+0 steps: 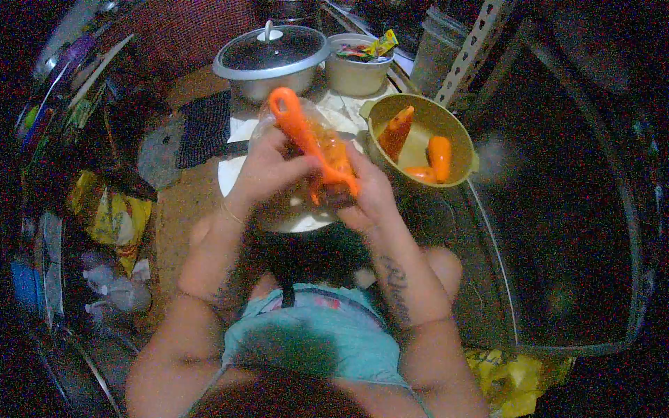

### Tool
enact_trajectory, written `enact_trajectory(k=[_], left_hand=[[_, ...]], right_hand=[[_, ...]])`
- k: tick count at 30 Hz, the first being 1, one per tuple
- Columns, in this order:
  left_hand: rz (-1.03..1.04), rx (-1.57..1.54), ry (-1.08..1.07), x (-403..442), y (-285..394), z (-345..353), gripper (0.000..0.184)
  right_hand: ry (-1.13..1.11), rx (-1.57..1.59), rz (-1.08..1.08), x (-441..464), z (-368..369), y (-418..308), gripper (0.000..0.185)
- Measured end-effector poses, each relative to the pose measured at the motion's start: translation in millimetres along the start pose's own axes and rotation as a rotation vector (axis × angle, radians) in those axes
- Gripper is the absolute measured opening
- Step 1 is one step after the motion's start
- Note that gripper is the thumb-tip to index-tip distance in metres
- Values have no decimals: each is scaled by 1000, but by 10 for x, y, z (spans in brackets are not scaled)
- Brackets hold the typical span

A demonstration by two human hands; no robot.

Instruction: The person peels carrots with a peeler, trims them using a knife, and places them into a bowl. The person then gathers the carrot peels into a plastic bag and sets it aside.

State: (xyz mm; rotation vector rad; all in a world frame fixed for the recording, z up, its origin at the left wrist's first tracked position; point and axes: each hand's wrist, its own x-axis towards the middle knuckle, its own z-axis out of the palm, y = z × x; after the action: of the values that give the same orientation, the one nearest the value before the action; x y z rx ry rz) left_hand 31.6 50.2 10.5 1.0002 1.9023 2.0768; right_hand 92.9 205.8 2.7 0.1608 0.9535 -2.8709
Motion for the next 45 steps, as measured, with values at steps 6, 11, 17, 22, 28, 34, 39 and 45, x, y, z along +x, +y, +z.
enact_trajectory(k=[6, 11, 17, 22, 28, 34, 39, 45], left_hand=[[-89, -46, 441, 148, -50, -243, 25], [-96, 297, 611, 125, 137, -223, 20], [-74, -21, 297, 29, 104, -194, 27], [207, 66, -60, -13, -20, -44, 36], [-112, -24, 280, 109, -38, -200, 29], [-46, 207, 599, 143, 6, -235, 23], [-37, 65, 415, 41, 100, -81, 23], [110, 8, 35, -41, 20, 71, 33]], right_hand=[[-77, -176, 45, 20, -233, 16, 40], [-21, -210, 87, -13, -226, -20, 38], [-102, 13, 139, 86, -372, -55, 39], [-164, 4, 69, 22, -185, 19, 40], [-43, -71, 63, 29, -205, -6, 38], [-3, -35, 119, 60, -258, 18, 40], [-48, 142, 91, 42, -253, -57, 42], [-95, 68, 2, 32, -173, 13, 39]])
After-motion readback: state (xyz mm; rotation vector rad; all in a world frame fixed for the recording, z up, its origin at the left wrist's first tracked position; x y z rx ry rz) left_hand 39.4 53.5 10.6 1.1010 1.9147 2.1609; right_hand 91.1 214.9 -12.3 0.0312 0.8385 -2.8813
